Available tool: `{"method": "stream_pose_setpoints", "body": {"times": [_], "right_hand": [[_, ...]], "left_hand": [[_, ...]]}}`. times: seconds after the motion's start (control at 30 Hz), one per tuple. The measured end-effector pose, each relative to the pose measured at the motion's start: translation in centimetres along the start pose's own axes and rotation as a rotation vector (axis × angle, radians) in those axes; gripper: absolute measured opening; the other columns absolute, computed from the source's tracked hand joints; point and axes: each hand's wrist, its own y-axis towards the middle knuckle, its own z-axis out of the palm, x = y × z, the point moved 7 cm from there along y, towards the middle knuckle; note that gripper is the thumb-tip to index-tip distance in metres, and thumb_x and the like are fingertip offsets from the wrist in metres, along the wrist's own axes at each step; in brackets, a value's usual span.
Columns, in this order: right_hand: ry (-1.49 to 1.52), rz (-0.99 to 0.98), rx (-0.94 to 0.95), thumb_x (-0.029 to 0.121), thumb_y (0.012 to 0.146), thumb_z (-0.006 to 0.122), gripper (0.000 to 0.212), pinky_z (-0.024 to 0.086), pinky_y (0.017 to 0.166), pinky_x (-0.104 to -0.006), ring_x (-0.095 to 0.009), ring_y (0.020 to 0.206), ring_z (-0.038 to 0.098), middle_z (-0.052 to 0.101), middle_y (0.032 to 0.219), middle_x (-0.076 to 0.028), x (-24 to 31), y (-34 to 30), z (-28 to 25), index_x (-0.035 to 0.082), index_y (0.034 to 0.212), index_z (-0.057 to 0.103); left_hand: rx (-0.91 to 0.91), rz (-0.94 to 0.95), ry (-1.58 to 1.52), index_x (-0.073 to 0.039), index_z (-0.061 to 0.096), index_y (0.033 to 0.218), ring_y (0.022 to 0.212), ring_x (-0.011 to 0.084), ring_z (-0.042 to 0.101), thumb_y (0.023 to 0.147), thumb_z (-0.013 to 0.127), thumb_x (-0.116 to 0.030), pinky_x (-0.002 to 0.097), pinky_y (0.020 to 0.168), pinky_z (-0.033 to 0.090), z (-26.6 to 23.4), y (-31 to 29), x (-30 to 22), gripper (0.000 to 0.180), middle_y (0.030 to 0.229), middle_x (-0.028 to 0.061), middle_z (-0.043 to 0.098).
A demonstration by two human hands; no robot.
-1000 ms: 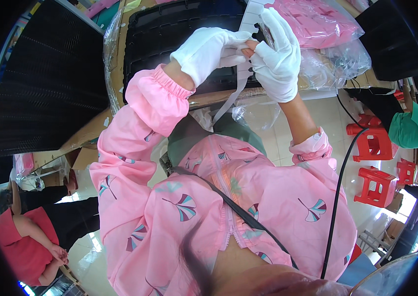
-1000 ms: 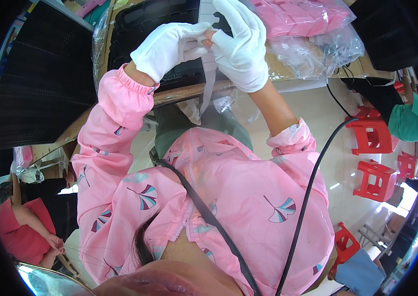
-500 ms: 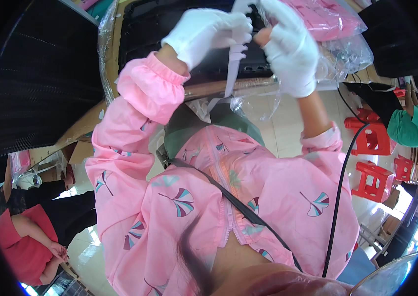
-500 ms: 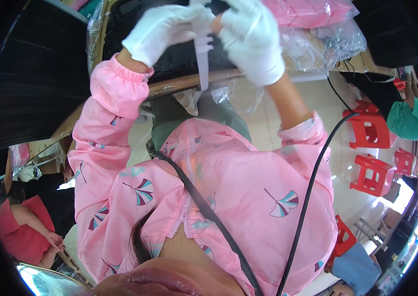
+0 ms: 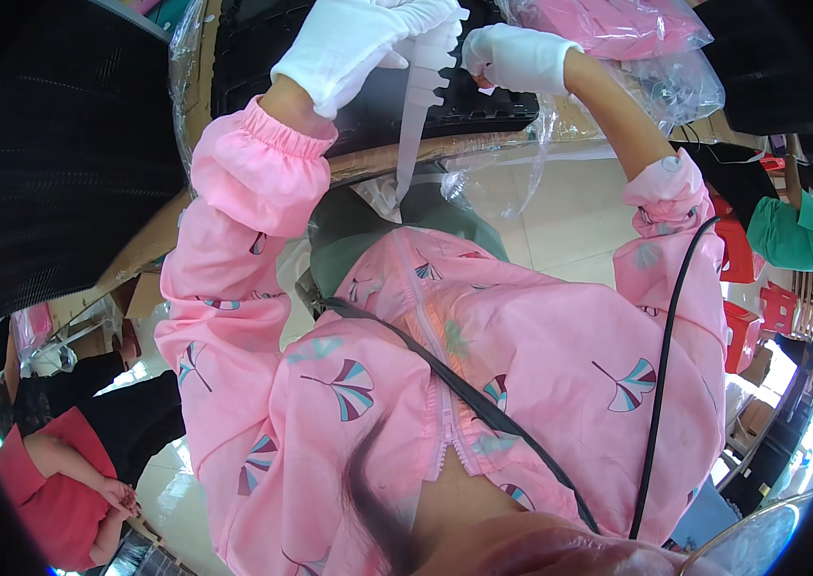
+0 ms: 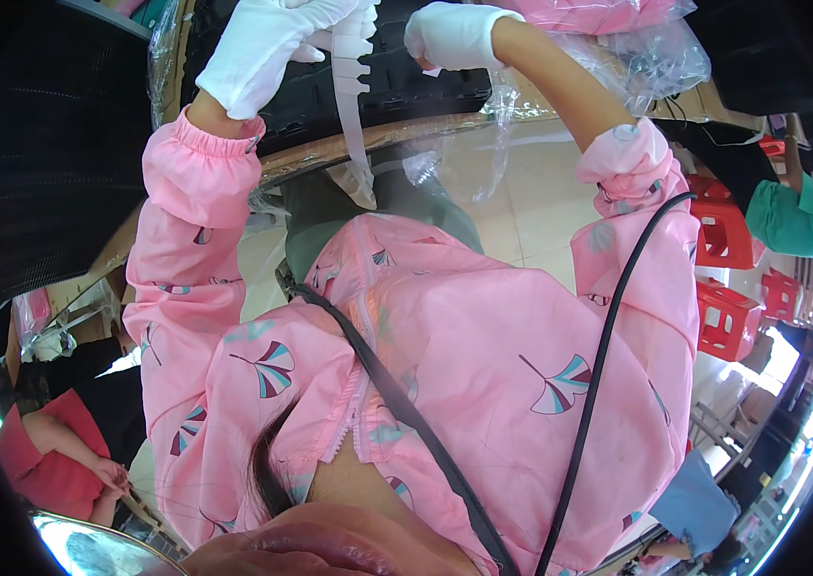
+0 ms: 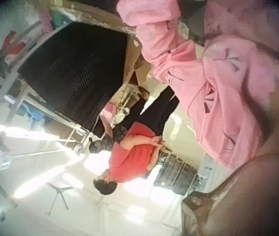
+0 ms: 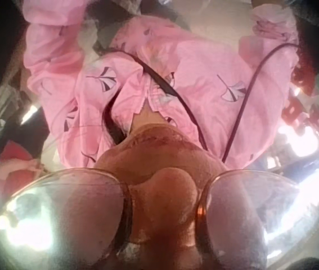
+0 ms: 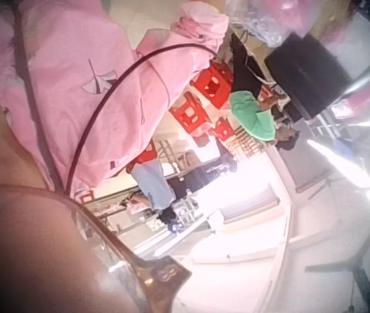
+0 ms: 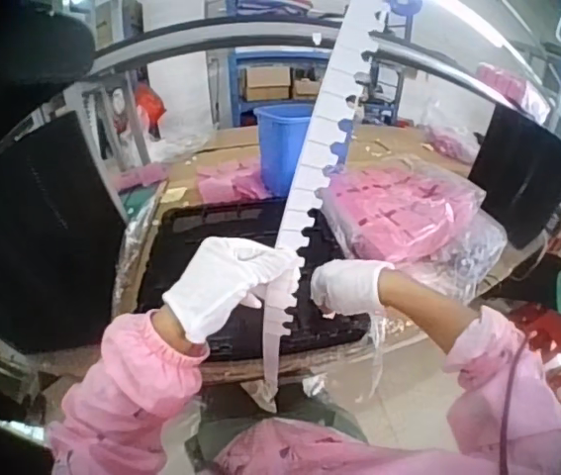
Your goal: Placing pink foam inserts into black plastic trays and handling plastic strips.
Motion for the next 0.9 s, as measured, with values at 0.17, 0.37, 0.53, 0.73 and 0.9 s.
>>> {"method": "stream_pose_setpoints", "body": {"times": [0.17,0.37,0.53,0.73,0.9], "right_hand": [[-0.151,-0.113,-0.004,0.0,0.069,0.059,0.006,0.047,0.066,-0.0353,-0.028,0.074,0.06,0.059,0.08,-0.012,0.8,0.8,0.2,0.001,0.07,0.065],[-0.253,0.053,0.03,0.004,0.066,0.064,0.004,0.047,0.063,-0.0361,-0.029,0.073,0.06,0.062,0.084,-0.013,1.3,1.2,0.6,0.003,0.068,0.067],[-0.135,0.033,-0.193,0.005,0.067,0.065,0.018,0.048,0.069,-0.0376,-0.03,0.078,0.061,0.061,0.09,-0.015,0.7,0.9,0.0,0.002,0.085,0.067],[0.01,-0.127,-0.798,0.0,0.073,0.066,0.023,0.049,0.079,-0.0333,-0.028,0.089,0.061,0.061,0.101,-0.015,1.1,-3.2,-2.6,0.001,0.097,0.064],[0.026,-0.072,-1.213,0.0,0.069,0.073,0.025,0.049,0.083,-0.0318,-0.024,0.095,0.06,0.06,0.11,-0.011,6.8,-7.8,-4.7,0.003,0.093,0.067]], "left_hand": [[-0.001,0.026,0.003,-0.003,0.069,0.096,0.066,0.0092,0.063,0.086,0.063,-0.023,0.0198,0.055,0.044,-0.3,-0.1,0.0,0.023,0.078,0.0032,0.068],[-0.008,-0.005,-0.048,-0.003,0.069,0.094,0.064,0.0091,0.062,0.086,0.064,-0.023,0.0201,0.055,0.044,-0.3,-0.1,0.3,0.022,0.077,0.0031,0.068],[-0.017,-0.031,-0.038,-0.003,0.069,0.094,0.064,0.0092,0.063,0.087,0.064,-0.023,0.02,0.054,0.044,-0.4,-0.1,0.5,0.022,0.077,0.0034,0.068],[0.026,-0.016,-0.095,-0.003,0.07,0.095,0.067,0.0094,0.064,0.087,0.063,-0.022,0.02,0.056,0.046,0.0,0.2,0.7,0.022,0.078,0.0034,0.069],[-0.053,0.039,0.021,-0.004,0.071,0.093,0.068,0.0085,0.063,0.087,0.064,-0.021,0.0213,0.057,0.047,0.1,0.8,0.1,0.02,0.079,0.0026,0.069]]}}
